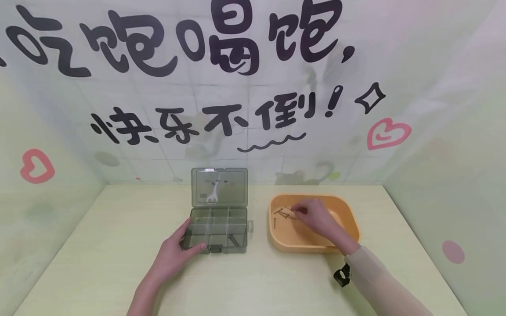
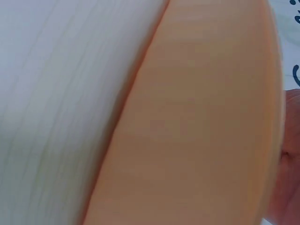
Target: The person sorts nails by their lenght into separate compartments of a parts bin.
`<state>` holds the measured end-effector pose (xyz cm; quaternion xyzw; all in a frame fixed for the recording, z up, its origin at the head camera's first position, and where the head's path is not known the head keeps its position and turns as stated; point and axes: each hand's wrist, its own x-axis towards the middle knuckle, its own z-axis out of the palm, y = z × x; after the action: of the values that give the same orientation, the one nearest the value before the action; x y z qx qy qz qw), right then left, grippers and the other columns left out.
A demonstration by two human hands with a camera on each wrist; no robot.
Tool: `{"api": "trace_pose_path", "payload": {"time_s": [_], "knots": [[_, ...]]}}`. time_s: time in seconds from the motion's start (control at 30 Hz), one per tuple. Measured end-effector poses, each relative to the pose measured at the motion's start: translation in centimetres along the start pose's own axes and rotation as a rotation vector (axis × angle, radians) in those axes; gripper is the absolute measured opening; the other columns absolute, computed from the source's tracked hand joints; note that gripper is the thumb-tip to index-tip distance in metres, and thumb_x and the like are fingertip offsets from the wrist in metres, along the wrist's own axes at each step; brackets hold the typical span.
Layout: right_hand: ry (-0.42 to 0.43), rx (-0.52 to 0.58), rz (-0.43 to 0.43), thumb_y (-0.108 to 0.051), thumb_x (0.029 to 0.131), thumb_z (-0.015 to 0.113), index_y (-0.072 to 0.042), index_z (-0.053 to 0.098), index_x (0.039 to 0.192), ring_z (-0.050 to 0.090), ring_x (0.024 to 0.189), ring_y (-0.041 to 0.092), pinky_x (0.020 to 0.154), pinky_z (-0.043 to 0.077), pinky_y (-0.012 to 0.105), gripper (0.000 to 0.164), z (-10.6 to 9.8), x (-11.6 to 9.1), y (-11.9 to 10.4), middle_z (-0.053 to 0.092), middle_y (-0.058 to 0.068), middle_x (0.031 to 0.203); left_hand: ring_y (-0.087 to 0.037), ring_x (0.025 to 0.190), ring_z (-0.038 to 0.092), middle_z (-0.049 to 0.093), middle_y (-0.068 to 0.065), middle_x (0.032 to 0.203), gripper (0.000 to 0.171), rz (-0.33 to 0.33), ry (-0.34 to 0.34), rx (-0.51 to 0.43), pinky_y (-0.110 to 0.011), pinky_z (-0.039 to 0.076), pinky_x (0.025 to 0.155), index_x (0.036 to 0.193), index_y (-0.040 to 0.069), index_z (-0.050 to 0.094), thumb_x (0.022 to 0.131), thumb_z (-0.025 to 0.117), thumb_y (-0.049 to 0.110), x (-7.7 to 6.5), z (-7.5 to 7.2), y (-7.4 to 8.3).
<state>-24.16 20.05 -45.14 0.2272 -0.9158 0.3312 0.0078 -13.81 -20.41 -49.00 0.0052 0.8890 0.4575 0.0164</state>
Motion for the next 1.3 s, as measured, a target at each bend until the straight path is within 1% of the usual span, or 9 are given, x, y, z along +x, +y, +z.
{"api": "trace_pose_path", "payload": {"time_s": [0.13,0.3,0.5,0.67,0.77,0.9,1.0,1.17,1.3], "knots": [[0.010,0.011,-0.029,0.003,0.092,0.070,0.004,0.077,0.105,0.072,0.087,0.025,0.075,0.061,0.037,0.016,-0.8,-0.4,-0.7,0.077,0.013,0.099,-0.051,0.140,0.038,0.030,-0.031,0.160,0.099,0.001,0.004,-0.006,-0.060,0.040,0.111,0.163,0.004,0.023,0.091,0.079,0.043,-0.1,-0.1,0.2],[0.032,-0.005,-0.068,0.004,0.091,0.070,0.003,0.078,0.104,0.070,0.084,0.020,0.072,0.060,0.032,0.015,-1.3,-0.8,-1.4,0.077,0.011,0.097,-0.051,0.138,0.041,0.032,-0.031,0.159,0.098,0.018,0.010,-0.007,-0.060,0.042,0.109,0.162,0.002,0.024,0.091,0.079,0.040,-0.1,0.1,0.2],[0.066,-0.018,-0.118,0.003,0.090,0.072,0.001,0.079,0.102,0.068,0.080,0.016,0.070,0.059,0.030,0.015,-1.2,-0.9,-2.6,0.077,0.006,0.093,-0.052,0.138,0.041,0.032,-0.032,0.158,0.099,0.008,0.008,-0.003,-0.061,0.042,0.109,0.162,0.001,0.024,0.091,0.079,0.042,-0.1,0.1,0.0],[0.084,-0.009,-0.155,0.004,0.088,0.073,0.000,0.080,0.100,0.067,0.077,0.013,0.069,0.058,0.028,0.014,-0.8,-0.8,-3.6,0.076,0.006,0.088,-0.051,0.139,0.040,0.031,-0.032,0.159,0.100,0.005,0.008,-0.006,-0.061,0.040,0.111,0.162,0.002,0.023,0.091,0.079,0.043,0.0,0.2,0.0],[0.097,0.006,-0.206,0.006,0.086,0.073,0.000,0.080,0.098,0.064,0.074,0.009,0.066,0.057,0.027,0.015,-0.4,-0.7,-3.9,0.075,0.004,0.084,-0.051,0.140,0.038,0.030,-0.031,0.160,0.099,0.002,0.005,-0.005,-0.061,0.039,0.112,0.163,0.002,0.023,0.091,0.079,0.042,0.0,0.2,0.0],[0.122,0.031,-0.303,0.009,0.084,0.071,0.000,0.080,0.094,0.061,0.070,0.005,0.061,0.056,0.026,0.016,0.2,-0.7,-4.4,0.074,0.002,0.080,-0.051,0.144,0.032,0.027,-0.031,0.161,0.099,-0.012,-0.013,-0.013,-0.062,0.036,0.113,0.163,0.003,0.021,0.092,0.078,0.041,-0.2,0.1,0.3],[0.112,0.032,-0.347,0.011,0.083,0.071,0.001,0.080,0.094,0.061,0.070,0.006,0.062,0.056,0.025,0.018,0.6,-0.7,-5.1,0.073,0.002,0.079,-0.051,0.145,0.029,0.026,-0.031,0.162,0.099,-0.018,-0.022,-0.021,-0.062,0.035,0.113,0.163,0.003,0.020,0.092,0.078,0.041,-0.2,0.1,0.4],[0.060,0.023,-0.351,0.010,0.086,0.069,-0.001,0.080,0.096,0.062,0.072,0.008,0.066,0.055,0.023,0.018,1.4,-0.7,-6.7,0.073,0.001,0.080,-0.050,0.145,0.030,0.027,-0.030,0.162,0.099,-0.015,-0.019,-0.018,-0.061,0.034,0.114,0.163,0.002,0.020,0.092,0.079,0.039,-0.1,0.1,0.5],[0.014,0.020,-0.338,0.008,0.088,0.067,-0.001,0.080,0.098,0.063,0.074,0.009,0.068,0.054,0.022,0.019,2.6,-0.3,-7.9,0.075,0.004,0.085,-0.050,0.144,0.032,0.028,-0.030,0.161,0.099,-0.019,-0.010,-0.016,-0.061,0.035,0.114,0.163,0.003,0.021,0.092,0.079,0.040,-0.1,0.1,0.4]]}}
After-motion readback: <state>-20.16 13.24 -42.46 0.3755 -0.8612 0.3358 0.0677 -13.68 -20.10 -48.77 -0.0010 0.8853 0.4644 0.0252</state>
